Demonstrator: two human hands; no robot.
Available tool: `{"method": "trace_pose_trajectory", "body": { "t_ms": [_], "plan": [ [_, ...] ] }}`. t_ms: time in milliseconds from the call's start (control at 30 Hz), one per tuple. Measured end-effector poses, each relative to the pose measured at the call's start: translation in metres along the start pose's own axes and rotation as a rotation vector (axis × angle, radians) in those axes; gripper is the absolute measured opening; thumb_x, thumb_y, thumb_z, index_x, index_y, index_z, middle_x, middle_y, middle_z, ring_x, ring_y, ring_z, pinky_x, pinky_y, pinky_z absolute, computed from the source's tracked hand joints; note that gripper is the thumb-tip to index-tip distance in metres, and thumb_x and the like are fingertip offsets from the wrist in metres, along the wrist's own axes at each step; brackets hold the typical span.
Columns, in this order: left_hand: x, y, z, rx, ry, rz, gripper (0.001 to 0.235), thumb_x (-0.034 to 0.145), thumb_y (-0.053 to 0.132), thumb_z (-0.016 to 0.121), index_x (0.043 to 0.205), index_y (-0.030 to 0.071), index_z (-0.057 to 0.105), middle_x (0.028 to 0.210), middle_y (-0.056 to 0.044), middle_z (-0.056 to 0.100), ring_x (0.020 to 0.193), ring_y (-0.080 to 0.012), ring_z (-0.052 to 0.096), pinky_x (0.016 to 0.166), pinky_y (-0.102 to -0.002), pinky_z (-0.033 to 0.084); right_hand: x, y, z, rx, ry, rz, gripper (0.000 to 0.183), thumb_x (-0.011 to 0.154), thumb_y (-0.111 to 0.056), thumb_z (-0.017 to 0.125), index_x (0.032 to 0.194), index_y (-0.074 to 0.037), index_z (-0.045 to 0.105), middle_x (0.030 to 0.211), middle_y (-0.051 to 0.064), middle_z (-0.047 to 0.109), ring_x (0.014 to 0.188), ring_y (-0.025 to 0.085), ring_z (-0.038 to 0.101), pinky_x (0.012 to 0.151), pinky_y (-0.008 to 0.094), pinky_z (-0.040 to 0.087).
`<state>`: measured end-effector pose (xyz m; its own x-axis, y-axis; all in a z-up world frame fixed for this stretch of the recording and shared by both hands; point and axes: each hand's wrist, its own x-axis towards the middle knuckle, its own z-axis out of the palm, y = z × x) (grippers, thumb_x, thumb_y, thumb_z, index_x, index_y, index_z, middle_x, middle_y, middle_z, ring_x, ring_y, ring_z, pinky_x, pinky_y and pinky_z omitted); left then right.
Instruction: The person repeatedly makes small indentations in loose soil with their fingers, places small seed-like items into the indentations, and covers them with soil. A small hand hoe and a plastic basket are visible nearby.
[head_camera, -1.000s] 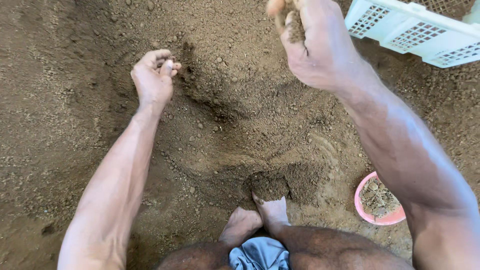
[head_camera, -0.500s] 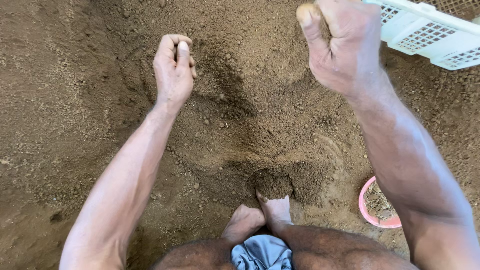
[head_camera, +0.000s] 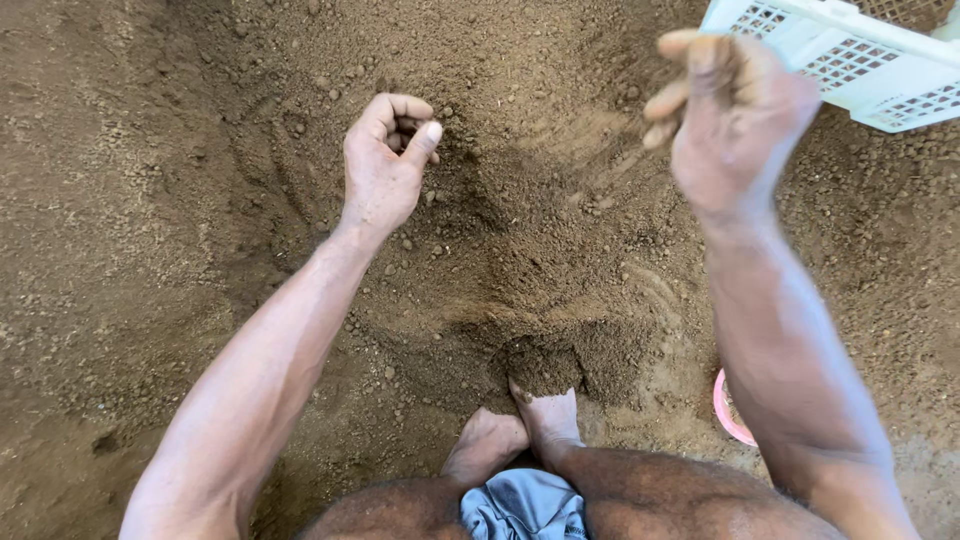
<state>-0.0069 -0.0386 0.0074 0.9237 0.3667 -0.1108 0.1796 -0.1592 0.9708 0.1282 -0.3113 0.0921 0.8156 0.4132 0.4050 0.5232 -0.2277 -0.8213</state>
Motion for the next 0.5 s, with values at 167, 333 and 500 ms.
{"method": "trace_pose_trajectory", "body": {
  "t_ms": [167, 333, 500],
  "plan": [
    [-0.011, 0.003, 0.021, -0.088, -0.077, -0.234, 0.008, 0.094, 0.003, 0.066, 0.102, 0.005, 0.068, 0.091, -0.007, 0.073, 0.076, -0.0113, 0.075, 0.066, -0.024, 0.066, -0.056, 0.035, 0.030, -0.586, -0.950, 0.352, 0.048, 0.091, 0.005, 0.055, 0.133, -0.016, 0.066, 0.111, 0.010, 0.074, 0.095, 0.021, 0.065, 0.078, 0.045, 0.058],
    [-0.037, -0.005, 0.047, -0.110, -0.226, -0.298, 0.007, 0.097, 0.007, 0.065, 0.099, 0.002, 0.070, 0.087, -0.008, 0.075, 0.074, -0.0114, 0.076, 0.064, -0.024, 0.066, -0.097, 0.034, 0.047, -0.363, -0.950, 0.515, 0.030, 0.097, -0.020, 0.075, 0.126, -0.015, 0.070, 0.116, 0.007, 0.077, 0.088, 0.018, 0.074, 0.094, 0.035, 0.061],
    [-0.049, -0.011, 0.071, -0.134, -0.298, -0.469, 0.008, 0.097, 0.007, 0.067, 0.101, 0.003, 0.071, 0.084, -0.008, 0.075, 0.068, -0.0105, 0.071, 0.061, -0.023, 0.062, -0.100, 0.026, 0.067, 0.419, -0.511, 0.829, 0.068, 0.081, 0.003, 0.071, 0.144, -0.006, 0.046, 0.119, 0.014, 0.070, 0.102, 0.018, 0.073, 0.094, 0.038, 0.061]
  ]
}}
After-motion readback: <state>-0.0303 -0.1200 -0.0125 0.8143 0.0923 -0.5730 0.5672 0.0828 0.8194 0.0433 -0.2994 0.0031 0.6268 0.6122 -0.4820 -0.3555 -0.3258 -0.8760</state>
